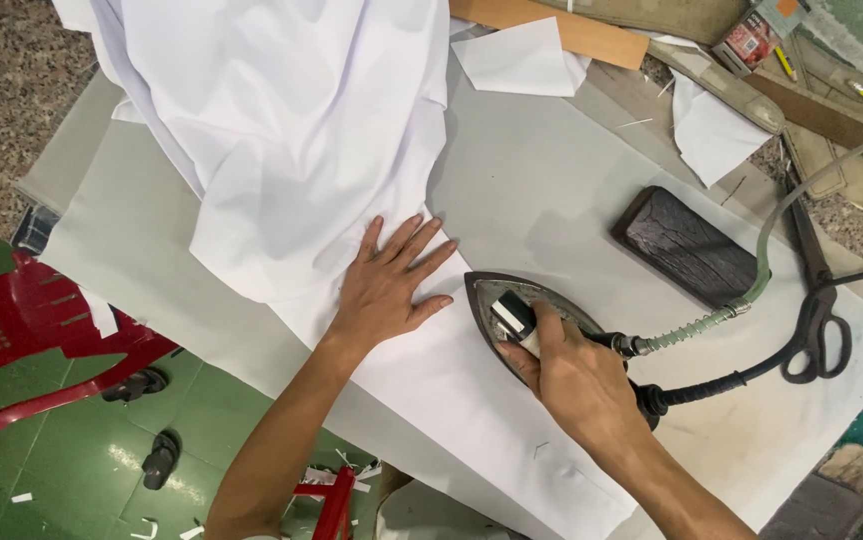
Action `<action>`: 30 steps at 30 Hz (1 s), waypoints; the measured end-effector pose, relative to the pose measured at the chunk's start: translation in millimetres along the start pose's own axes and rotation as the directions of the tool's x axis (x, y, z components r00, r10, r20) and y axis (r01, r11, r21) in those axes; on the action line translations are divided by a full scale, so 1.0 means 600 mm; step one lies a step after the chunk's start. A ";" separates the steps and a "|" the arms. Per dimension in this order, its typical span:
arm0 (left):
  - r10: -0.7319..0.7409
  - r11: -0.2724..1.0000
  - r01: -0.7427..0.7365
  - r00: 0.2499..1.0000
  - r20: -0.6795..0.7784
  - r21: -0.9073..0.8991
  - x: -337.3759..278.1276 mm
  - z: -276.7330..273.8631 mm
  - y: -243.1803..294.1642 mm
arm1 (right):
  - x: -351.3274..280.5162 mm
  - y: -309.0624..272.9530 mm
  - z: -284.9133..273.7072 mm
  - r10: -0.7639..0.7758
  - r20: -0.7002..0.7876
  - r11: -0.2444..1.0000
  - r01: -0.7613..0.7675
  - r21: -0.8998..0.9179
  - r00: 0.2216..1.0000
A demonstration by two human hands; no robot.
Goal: A person is ironing a piece of white fabric on a work table and then using scissors to cut it.
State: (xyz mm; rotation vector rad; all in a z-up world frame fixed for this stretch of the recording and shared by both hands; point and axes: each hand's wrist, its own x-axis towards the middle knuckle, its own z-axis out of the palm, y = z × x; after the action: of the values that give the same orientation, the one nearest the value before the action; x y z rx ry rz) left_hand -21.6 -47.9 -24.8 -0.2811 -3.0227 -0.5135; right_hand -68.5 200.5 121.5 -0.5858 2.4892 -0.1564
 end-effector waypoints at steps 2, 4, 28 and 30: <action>0.031 0.999 -0.030 0.999 -0.020 0.012 0.010 -0.027 0.003 | 0.008 0.011 0.034 -0.023 -0.076 1.000 0.023 -0.003 0.997; 0.055 0.998 -0.054 0.998 -0.036 0.022 0.013 -0.030 0.003 | 0.017 0.008 0.039 -0.049 -0.144 0.999 0.048 -0.009 0.988; -0.305 0.952 0.306 0.951 -0.054 0.023 -0.149 -0.014 0.025 | 0.104 -0.060 0.004 -0.197 -0.303 0.964 0.128 -0.234 0.932; -0.523 0.849 0.521 0.852 -0.005 0.081 -0.201 -0.018 0.022 | 0.103 -0.060 -0.001 -0.171 -0.245 0.975 0.127 -0.184 0.954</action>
State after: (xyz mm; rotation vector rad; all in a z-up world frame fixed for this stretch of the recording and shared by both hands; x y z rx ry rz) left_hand 99.6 -59.4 -21.2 0.5681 -3.1032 -0.4100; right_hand -100.8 141.0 99.1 -0.8751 2.7285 -0.0870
